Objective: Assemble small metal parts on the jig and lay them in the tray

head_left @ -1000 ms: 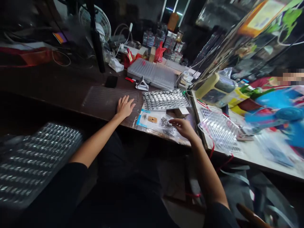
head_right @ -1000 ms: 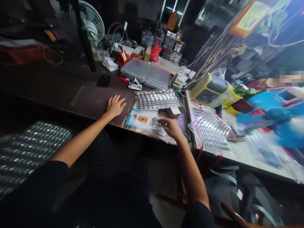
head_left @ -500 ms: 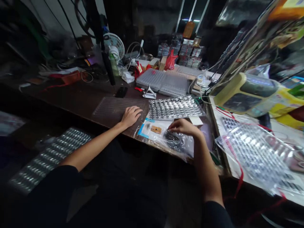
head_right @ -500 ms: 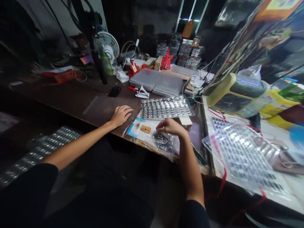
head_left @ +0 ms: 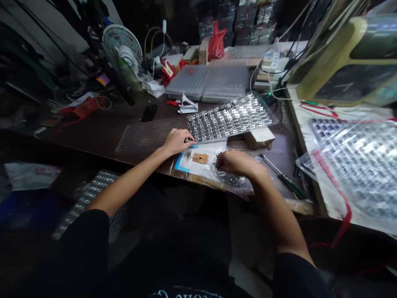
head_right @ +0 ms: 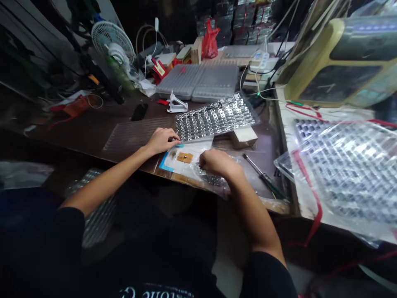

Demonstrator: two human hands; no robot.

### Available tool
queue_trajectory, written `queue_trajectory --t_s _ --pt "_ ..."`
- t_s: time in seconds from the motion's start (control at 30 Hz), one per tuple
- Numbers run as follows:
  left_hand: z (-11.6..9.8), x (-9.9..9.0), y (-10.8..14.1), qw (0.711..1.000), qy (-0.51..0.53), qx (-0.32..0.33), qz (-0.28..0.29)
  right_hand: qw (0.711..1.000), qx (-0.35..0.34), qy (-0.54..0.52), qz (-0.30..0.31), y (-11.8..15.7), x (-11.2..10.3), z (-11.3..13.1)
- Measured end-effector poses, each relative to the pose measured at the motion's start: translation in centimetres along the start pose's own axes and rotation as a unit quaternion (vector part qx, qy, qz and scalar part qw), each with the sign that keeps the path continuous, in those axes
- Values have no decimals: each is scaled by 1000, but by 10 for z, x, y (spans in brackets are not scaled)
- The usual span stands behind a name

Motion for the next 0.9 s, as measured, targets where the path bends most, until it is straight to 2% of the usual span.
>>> queue_trajectory --t_s 0.07,0.13,0.27,0.37,0.53,0.7,0.9 --pt "-2 -4 2 1000 -13 3 -6 999 -28 -15 -2 -1 -2 1" --pt "-7 -8 9 999 2 -4 -35 998 -57 -29 -19 -3 -5 3" --pt "-25 -7 38 983 134 -27 -126 991 -87 -55 -79 -9 -12 2" --pt "-34 10 57 967 216 -52 -122 987 -84 -73 -114 -13 -15 -2" --pt "-31 33 64 958 229 -75 -153 976 -59 -101 -183 -17 -18 -10" --pt "-31 34 65 962 226 -73 -136 961 -47 -135 -237 -20 -18 -7" --pt "-36 32 67 965 201 -101 -137 955 -28 -178 -236 -29 -6 -2"
Point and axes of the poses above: each hand's wrist, its own y-axis away from the middle knuckle, its own x-axis out of the palm, z = x × y, the point moved 2 cm from there along -y, towards the middle knuckle, and after that the axes turned 1 degree about -z, right-handed, at the moved point
